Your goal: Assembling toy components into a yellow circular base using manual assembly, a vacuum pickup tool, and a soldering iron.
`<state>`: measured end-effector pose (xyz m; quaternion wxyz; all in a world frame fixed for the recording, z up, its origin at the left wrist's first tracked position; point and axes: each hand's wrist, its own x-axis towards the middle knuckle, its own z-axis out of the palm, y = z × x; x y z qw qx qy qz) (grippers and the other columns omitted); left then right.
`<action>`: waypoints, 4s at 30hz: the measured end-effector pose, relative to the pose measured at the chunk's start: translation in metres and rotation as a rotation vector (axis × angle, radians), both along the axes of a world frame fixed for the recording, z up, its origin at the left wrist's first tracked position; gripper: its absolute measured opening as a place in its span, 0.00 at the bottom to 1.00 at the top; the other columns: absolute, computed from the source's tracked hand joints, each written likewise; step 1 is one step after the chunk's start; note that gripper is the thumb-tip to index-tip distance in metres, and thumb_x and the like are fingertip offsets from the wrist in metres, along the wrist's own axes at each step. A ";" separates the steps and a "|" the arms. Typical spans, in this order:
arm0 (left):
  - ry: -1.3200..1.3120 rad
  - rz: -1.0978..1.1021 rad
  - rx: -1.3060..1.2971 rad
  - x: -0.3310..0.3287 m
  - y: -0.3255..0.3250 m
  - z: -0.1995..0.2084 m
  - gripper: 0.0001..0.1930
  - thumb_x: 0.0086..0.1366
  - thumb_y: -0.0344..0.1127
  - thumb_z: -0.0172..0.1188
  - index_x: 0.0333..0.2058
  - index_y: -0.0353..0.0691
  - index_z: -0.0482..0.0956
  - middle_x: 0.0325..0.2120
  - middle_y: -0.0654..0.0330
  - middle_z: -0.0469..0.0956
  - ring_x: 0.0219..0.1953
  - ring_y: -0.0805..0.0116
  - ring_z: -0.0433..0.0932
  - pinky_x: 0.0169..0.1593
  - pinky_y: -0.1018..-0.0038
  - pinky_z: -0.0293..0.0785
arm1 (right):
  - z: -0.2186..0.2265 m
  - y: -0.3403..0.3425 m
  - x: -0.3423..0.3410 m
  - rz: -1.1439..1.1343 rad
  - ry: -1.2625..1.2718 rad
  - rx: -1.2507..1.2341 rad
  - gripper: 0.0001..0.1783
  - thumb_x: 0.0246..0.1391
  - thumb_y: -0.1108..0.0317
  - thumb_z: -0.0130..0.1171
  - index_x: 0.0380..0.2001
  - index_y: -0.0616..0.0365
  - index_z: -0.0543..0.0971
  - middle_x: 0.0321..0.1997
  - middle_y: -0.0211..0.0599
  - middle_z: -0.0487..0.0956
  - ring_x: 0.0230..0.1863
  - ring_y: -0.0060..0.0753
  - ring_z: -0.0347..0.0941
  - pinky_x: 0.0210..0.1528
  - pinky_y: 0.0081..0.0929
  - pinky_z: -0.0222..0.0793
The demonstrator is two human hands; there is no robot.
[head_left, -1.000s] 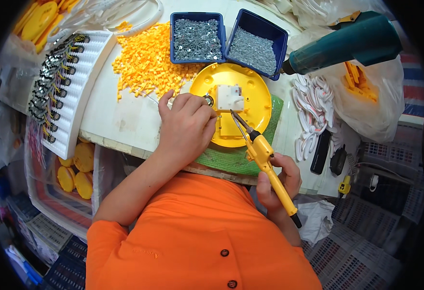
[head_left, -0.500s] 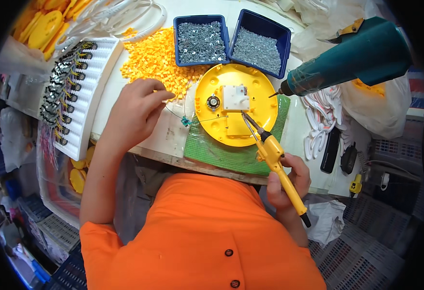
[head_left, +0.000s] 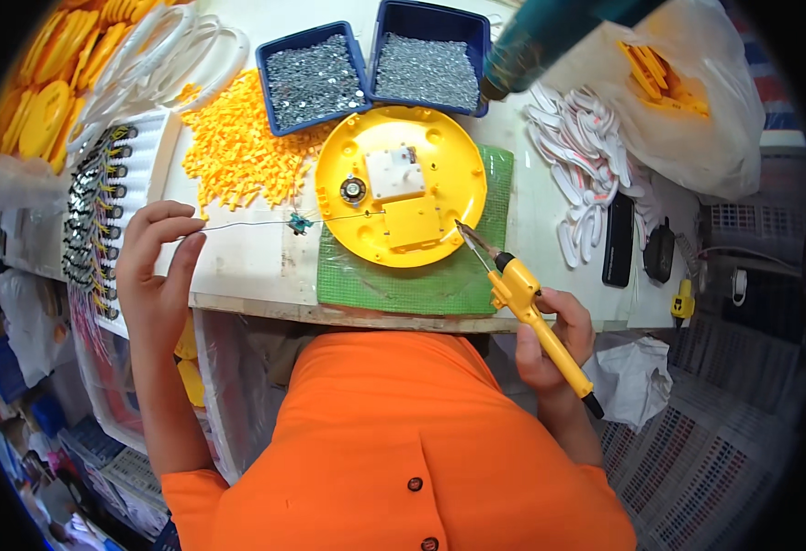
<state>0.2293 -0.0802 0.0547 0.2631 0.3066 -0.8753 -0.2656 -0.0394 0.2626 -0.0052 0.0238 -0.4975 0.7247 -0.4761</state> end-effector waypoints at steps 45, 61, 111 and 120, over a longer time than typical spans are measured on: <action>-0.070 -0.344 -0.220 -0.147 0.095 -0.067 0.07 0.58 0.30 0.68 0.35 0.46 0.81 0.35 0.65 0.80 0.43 0.63 0.79 0.48 0.65 0.66 | 0.006 -0.020 0.007 0.056 0.046 -0.043 0.20 0.44 0.73 0.64 0.42 0.62 0.73 0.33 0.46 0.79 0.28 0.41 0.77 0.34 0.33 0.76; -0.061 -0.332 -0.175 -0.147 0.094 -0.067 0.07 0.58 0.31 0.68 0.35 0.46 0.82 0.35 0.65 0.80 0.43 0.63 0.78 0.49 0.64 0.65 | 0.008 -0.018 0.005 0.017 0.087 -0.046 0.25 0.44 0.70 0.63 0.48 0.66 0.74 0.34 0.47 0.81 0.29 0.38 0.79 0.35 0.31 0.78; 0.034 -0.059 -0.139 -0.108 0.036 -0.045 0.11 0.59 0.33 0.71 0.39 0.41 0.83 0.39 0.57 0.82 0.46 0.56 0.79 0.52 0.61 0.70 | -0.022 -0.096 -0.028 -0.156 0.020 -0.052 0.21 0.62 0.79 0.61 0.58 0.65 0.74 0.49 0.45 0.84 0.50 0.34 0.82 0.57 0.28 0.75; -0.041 -0.382 -0.217 -0.132 0.077 -0.055 0.09 0.59 0.32 0.70 0.38 0.45 0.82 0.35 0.64 0.82 0.40 0.63 0.80 0.51 0.65 0.68 | 0.016 -0.066 -0.032 -0.095 0.144 -0.073 0.23 0.54 0.77 0.66 0.54 0.71 0.78 0.33 0.46 0.82 0.30 0.40 0.78 0.37 0.31 0.75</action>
